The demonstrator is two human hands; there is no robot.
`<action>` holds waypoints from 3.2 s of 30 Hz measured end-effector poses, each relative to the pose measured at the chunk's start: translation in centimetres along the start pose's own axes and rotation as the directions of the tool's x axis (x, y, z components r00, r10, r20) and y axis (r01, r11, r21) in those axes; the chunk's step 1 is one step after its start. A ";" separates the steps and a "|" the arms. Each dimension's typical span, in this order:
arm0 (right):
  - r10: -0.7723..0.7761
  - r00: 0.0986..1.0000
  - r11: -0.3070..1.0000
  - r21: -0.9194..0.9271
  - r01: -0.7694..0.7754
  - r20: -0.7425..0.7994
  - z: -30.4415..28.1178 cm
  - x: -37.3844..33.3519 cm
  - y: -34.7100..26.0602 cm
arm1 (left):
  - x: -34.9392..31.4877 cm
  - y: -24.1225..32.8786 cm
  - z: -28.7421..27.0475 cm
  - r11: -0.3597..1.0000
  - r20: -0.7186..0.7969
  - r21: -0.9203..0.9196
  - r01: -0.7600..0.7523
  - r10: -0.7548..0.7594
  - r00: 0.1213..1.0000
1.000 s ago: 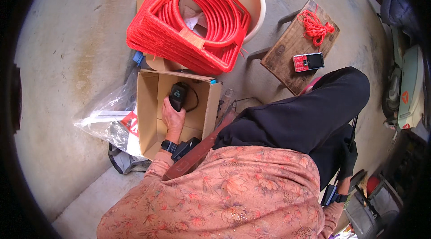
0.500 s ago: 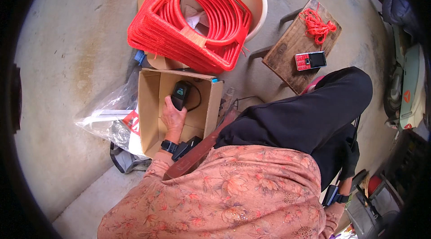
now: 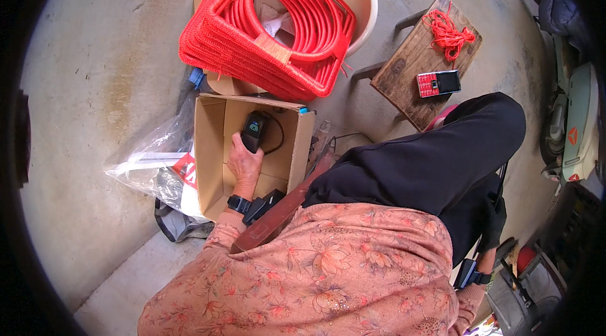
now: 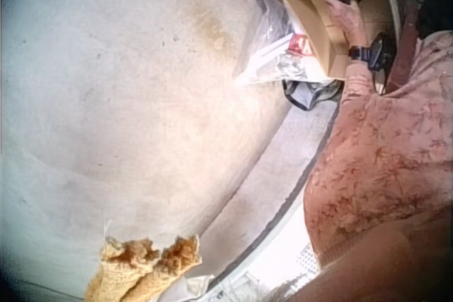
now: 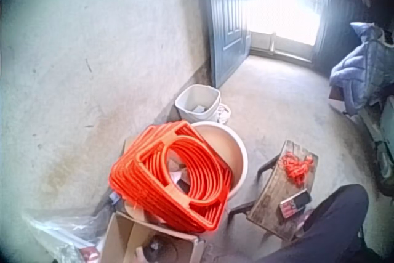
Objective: Wrapping a red plastic frame with red cord or rope using hands.
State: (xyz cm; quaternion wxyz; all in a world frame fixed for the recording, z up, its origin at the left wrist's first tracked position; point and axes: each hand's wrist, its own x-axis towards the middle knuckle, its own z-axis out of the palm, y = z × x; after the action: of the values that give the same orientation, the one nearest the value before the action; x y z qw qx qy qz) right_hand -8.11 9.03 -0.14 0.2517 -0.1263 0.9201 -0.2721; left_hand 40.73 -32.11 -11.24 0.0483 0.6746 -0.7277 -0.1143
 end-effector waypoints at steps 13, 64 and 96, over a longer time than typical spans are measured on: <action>0.024 1.000 0.999 0.028 -0.024 0.014 0.1 -0.3 -0.9 | 0.0 -0.6 0.7 0.999 -0.012 -0.040 0.009 -0.010 1.000; 0.055 0.993 0.995 0.094 -0.045 -0.100 1.0 -2.3 -0.7 | -1.2 10.1 -7.5 0.901 0.023 -0.368 -0.232 0.258 0.966; 0.100 0.992 0.995 -0.011 -0.101 -0.070 1.0 -2.2 -3.0 | 1.2 8.0 -7.1 0.606 0.645 -0.699 0.380 0.305 0.701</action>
State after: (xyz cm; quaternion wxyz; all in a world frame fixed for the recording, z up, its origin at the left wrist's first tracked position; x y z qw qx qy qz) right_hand -5.40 6.92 1.70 0.2320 -0.0719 0.9355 -0.2567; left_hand 34.51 -33.55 -2.59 0.0547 0.4967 -0.5409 -0.6766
